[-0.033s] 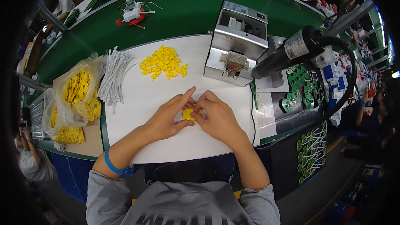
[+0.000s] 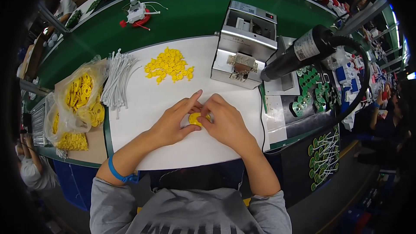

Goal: The person assembles electronic components onto green circuit boards by attaching yellow plastic parts with screws using an electric screwdriver.

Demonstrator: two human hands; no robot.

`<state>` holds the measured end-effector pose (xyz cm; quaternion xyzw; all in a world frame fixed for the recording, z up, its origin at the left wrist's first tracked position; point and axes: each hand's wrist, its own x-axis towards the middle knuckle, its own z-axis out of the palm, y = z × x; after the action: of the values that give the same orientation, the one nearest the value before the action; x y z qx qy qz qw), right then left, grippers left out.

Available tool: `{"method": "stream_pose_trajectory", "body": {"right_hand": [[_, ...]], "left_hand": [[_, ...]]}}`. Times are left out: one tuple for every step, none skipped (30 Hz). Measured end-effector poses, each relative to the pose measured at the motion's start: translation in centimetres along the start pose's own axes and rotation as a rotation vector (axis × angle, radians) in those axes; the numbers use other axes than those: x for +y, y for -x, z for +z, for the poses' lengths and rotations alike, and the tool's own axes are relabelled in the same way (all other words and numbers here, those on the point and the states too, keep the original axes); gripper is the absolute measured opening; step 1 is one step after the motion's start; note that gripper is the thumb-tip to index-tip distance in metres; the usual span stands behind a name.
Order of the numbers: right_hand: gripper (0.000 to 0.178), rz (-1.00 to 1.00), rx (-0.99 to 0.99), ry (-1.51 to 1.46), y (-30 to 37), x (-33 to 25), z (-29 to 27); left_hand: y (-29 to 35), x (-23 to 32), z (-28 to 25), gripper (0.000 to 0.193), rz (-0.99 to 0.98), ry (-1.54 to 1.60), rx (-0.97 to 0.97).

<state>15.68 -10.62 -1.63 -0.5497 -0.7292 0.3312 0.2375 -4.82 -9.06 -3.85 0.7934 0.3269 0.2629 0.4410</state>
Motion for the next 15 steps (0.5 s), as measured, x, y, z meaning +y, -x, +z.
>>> {"method": "stream_pose_trajectory", "body": {"right_hand": [[0.022, 0.057, -0.012, 0.023, -0.2, -0.2, -0.2], [0.022, 0.067, -0.004, 0.026, -0.2, 0.0, -0.3], [0.022, 0.060, 0.000, 0.057, -0.2, 0.3, -0.4], [0.021, 0.059, 0.008, 0.092, 0.0, 0.5, -0.8], [0.019, 0.070, 0.050, 0.109, 0.6, 0.4, -0.9], [0.016, 0.082, 0.093, 0.127, 1.7, 0.1, -0.9], [0.013, 0.025, 0.148, 0.082, 3.1, -0.5, -1.3], [0.014, -0.015, -0.001, -0.033, 4.7, -1.2, -2.7], [0.015, -0.062, -0.156, -0.153, 6.3, -1.9, -4.5], [0.015, -0.136, -0.381, -0.238, 8.1, -1.8, -6.9], [0.019, -0.348, -0.527, -0.422, 9.6, -0.6, -8.8], [0.022, -0.457, -0.617, -0.670, 11.0, 1.1, -10.9], [0.023, -0.638, -0.512, -0.840, 11.9, 3.4, -12.4], [0.018, -0.635, -0.115, -1.001, 14.0, 6.1, -12.8], [0.019, -0.430, 0.298, -0.966, 15.6, 8.4, -12.9]], "left_hand": [[-0.2, 0.0, 0.1, 0.100, 0.006, -0.001, -0.011], [-0.4, 0.0, 0.1, 0.100, 0.014, -0.003, -0.022], [-0.6, 0.1, 0.3, 0.100, 0.023, 0.003, -0.034], [-0.9, 0.3, 0.5, 0.092, 0.005, 0.022, -0.010], [-1.2, 0.4, 0.7, 0.084, -0.012, 0.042, 0.011], [-1.3, 0.2, 0.9, 0.084, 0.005, 0.052, -0.007], [-1.3, 0.0, 0.9, 0.071, 0.059, -0.026, 0.013], [-1.4, -0.2, 1.0, 0.057, 0.111, -0.104, 0.038], [-1.3, -0.2, 1.3, 0.037, 0.060, -0.079, 0.064], [-1.2, -0.5, 1.4, 0.037, 0.071, -0.074, 0.061], [-1.1, -0.7, 1.4, 0.037, 0.067, -0.057, 0.044], [-1.4, -0.8, 1.7, 0.037, 0.067, -0.036, 0.023], [-1.7, -0.4, 1.9, 0.037, 0.081, -0.027, 0.013], [-1.9, 0.3, 1.8, 0.040, 0.072, -0.056, 0.030], [-2.2, 0.9, 1.8, 0.043, 0.062, -0.092, 0.046]]}}
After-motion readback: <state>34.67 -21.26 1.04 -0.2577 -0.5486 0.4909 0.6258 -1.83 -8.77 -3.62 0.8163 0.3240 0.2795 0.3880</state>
